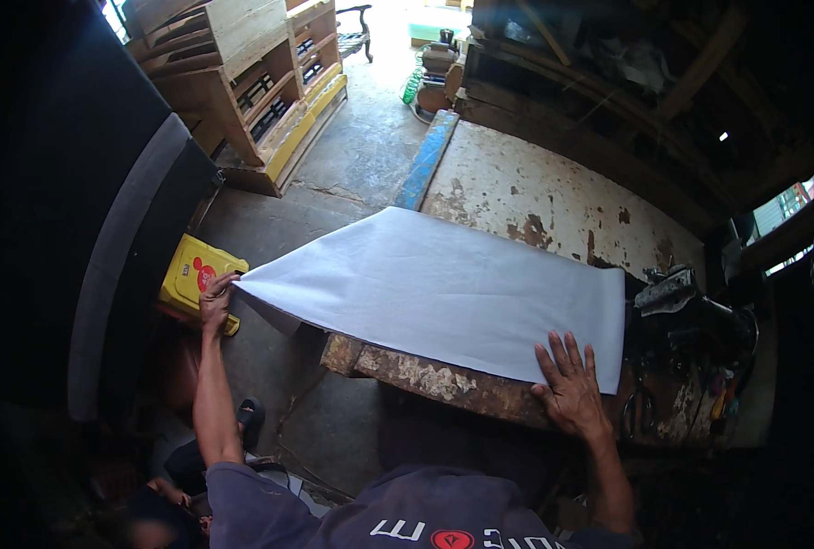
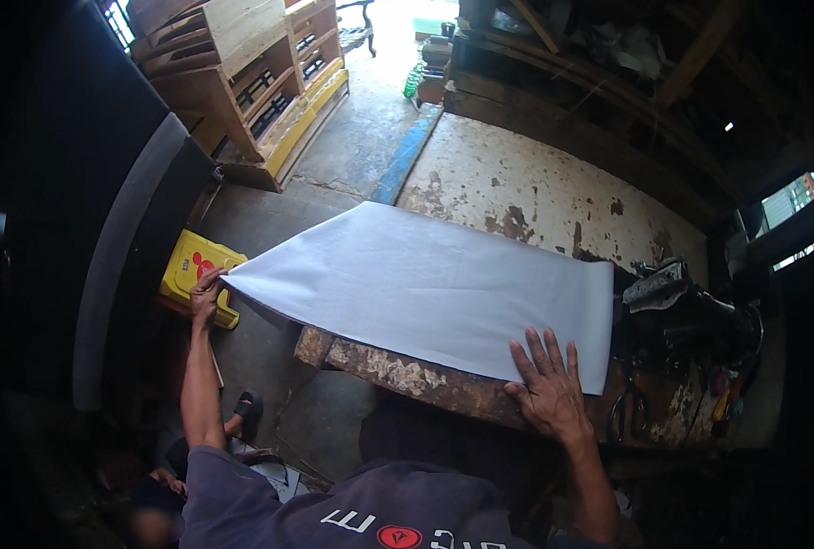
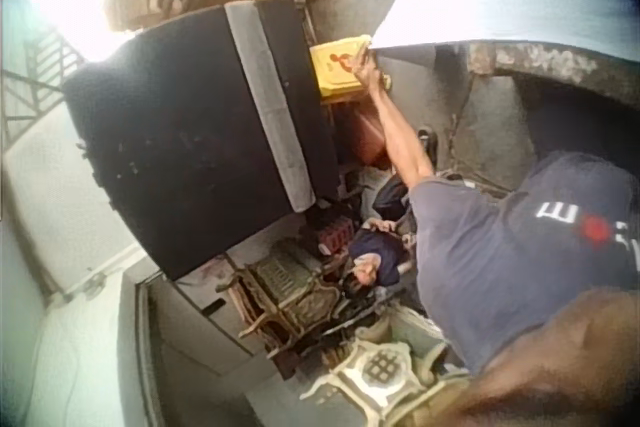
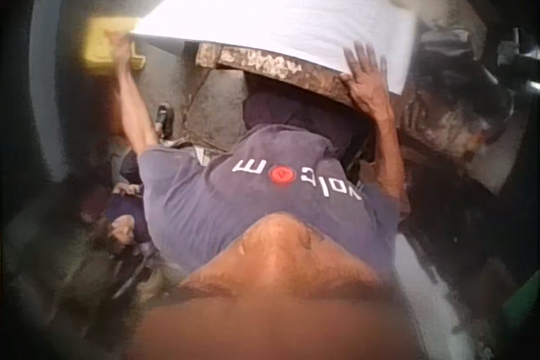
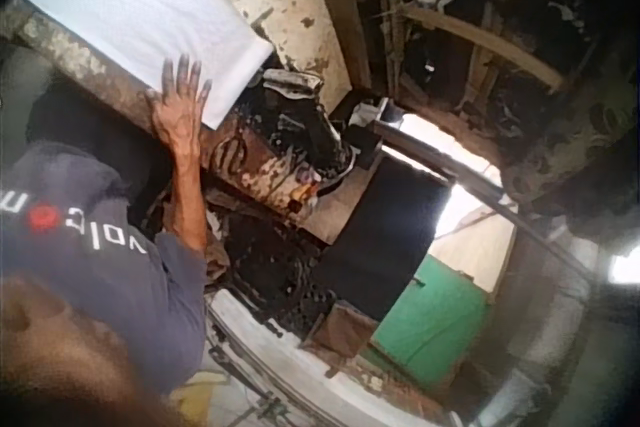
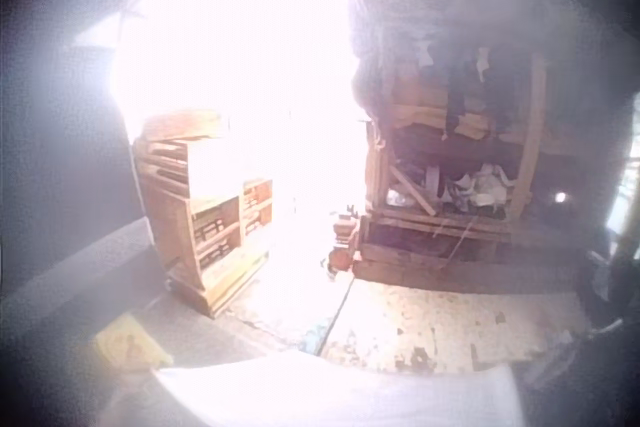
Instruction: The person cuts a large white fabric sheet on a worktable using shears, trimming edges and corners. Another person assists by holding and folding the fabric. The person continues cutting along the edges and trims small sections.
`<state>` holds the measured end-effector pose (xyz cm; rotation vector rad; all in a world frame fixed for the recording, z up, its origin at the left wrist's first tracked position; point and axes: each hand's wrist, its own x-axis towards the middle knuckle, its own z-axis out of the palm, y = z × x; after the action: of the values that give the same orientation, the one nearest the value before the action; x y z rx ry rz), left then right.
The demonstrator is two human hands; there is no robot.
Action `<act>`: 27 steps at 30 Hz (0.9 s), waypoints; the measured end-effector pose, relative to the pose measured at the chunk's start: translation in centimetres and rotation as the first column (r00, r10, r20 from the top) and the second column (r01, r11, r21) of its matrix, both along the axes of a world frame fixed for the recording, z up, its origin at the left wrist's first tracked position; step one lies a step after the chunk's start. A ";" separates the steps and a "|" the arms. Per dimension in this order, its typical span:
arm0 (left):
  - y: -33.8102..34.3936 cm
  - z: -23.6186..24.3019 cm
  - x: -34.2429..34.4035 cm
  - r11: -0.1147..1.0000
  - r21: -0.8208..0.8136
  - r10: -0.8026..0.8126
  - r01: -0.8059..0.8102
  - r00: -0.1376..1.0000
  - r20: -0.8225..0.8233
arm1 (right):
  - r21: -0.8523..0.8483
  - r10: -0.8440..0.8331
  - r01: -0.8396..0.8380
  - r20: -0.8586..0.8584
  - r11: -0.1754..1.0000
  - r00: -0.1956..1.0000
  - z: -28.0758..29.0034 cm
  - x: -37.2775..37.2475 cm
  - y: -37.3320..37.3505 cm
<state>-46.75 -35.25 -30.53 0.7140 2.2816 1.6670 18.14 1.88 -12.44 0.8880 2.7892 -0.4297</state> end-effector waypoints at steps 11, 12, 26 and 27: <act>4.8 -1.7 5.3 0.960 0.267 0.134 -0.082 0.974 -0.182 | -0.009 -0.177 0.178 0.070 0.984 0.982 1.1 4.4 -2.5; 4.7 -2.3 6.0 0.957 0.272 0.167 -0.105 0.962 -0.215 | -0.007 -0.177 0.178 0.078 0.984 0.981 1.1 4.5 -2.5; 5.0 -9.4 12.3 0.917 0.291 0.287 -0.273 0.958 -0.006 | -0.006 -0.179 0.182 0.159 0.983 0.971 2.2 3.7 -3.0; 5.1 -9.6 12.1 0.907 0.311 0.303 -0.283 0.953 -0.017 | 0.005 -0.156 0.157 0.150 0.988 0.976 2.6 3.5 -3.3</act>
<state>-34.70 -30.13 -40.09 0.5043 2.2906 2.2014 21.64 -1.41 -9.82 1.0959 2.5903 -0.3786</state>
